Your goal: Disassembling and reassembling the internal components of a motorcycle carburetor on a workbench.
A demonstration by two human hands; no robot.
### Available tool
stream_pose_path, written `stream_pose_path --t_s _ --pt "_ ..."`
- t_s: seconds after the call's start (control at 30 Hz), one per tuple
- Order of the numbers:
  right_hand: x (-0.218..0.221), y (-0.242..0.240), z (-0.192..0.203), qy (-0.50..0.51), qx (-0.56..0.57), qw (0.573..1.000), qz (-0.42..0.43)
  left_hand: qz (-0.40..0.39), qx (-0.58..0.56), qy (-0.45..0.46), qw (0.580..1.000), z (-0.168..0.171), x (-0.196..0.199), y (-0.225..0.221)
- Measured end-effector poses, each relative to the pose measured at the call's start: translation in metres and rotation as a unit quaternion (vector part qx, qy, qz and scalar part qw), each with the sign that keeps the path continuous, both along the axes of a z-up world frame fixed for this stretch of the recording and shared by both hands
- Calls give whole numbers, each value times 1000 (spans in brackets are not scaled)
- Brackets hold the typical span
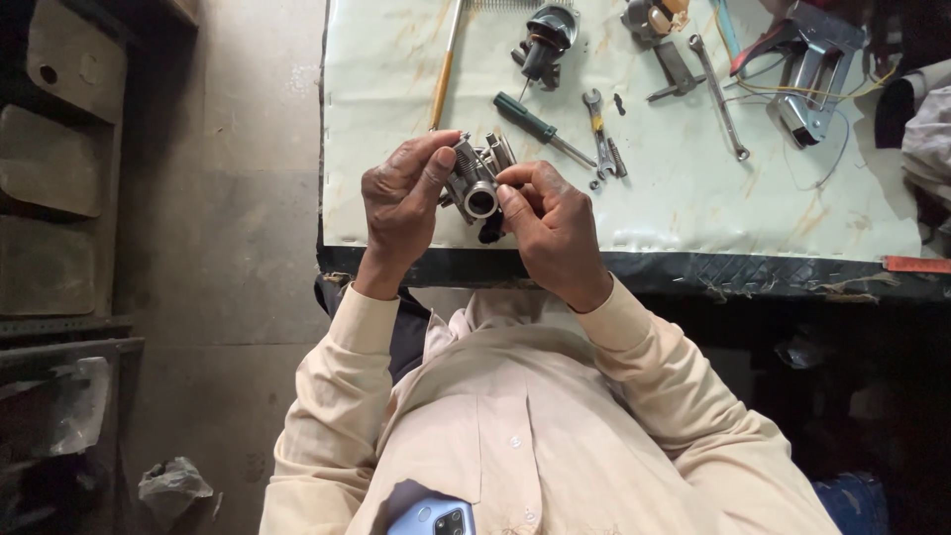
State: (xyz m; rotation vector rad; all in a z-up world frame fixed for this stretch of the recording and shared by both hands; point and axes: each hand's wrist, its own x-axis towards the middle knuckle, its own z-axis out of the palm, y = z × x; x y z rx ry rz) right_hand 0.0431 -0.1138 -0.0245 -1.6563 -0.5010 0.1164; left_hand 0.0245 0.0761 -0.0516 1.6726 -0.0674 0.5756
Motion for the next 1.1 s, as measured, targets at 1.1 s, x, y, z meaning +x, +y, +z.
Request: stream_pose_path --t_s 1.1 --pt "71 -13 10 -26 -18 978 204 -39 83 26 995 -2 -11 -16"
